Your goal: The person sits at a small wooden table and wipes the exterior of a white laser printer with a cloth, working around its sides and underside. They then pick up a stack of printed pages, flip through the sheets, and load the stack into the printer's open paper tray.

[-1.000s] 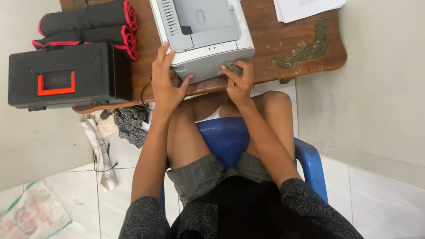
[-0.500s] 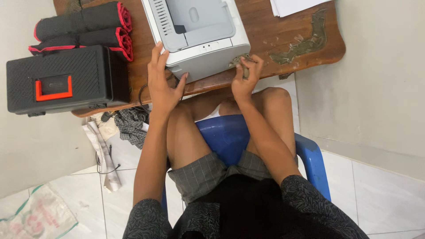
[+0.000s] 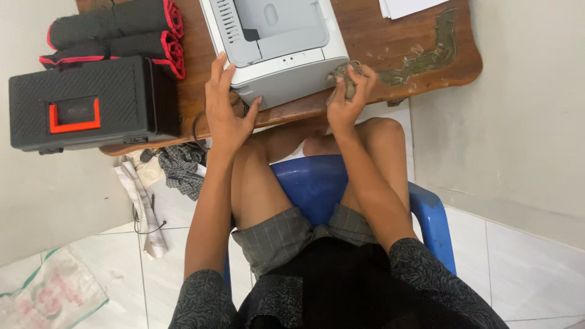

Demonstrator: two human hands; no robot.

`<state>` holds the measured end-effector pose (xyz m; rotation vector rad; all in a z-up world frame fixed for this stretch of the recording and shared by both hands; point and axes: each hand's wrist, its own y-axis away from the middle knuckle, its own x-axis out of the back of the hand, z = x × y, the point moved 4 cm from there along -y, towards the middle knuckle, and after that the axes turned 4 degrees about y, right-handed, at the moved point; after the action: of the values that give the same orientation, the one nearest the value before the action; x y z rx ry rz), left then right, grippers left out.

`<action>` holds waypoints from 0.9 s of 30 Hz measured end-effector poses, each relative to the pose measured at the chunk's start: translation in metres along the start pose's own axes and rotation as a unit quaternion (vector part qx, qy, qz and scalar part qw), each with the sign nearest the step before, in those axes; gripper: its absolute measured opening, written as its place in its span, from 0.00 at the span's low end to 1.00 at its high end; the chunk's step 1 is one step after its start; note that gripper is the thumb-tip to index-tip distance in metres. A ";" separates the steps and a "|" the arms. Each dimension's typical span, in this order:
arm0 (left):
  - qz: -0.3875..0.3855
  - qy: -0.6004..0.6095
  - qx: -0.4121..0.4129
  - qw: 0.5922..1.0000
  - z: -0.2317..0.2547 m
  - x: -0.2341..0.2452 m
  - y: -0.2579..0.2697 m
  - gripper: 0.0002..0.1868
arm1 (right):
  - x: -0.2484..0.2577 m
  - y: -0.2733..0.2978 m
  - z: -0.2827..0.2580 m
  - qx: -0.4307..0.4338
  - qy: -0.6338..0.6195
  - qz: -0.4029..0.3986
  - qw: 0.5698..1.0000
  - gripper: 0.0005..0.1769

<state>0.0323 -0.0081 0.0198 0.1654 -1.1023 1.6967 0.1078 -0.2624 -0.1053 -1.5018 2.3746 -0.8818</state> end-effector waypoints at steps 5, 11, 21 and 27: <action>0.011 0.006 -0.025 1.000 0.001 -0.001 -0.001 0.49 | -0.001 0.003 0.000 0.027 0.025 -0.028 0.999 0.17; 0.010 0.005 -0.023 1.000 0.000 0.000 -0.001 0.50 | -0.007 0.012 -0.002 -0.034 0.000 -0.018 0.999 0.18; 0.008 0.009 -0.025 1.000 -0.003 -0.001 0.002 0.50 | 0.000 0.005 -0.005 -0.075 0.058 -0.038 0.995 0.17; 0.007 -0.004 -0.036 0.999 -0.004 -0.001 0.001 0.50 | 0.011 -0.008 -0.016 -0.027 0.092 -0.046 0.994 0.13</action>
<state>0.0334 -0.0056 0.0165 0.1192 -1.1716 1.6677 0.1013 -0.2681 -0.0862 -1.6278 2.4918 -1.0277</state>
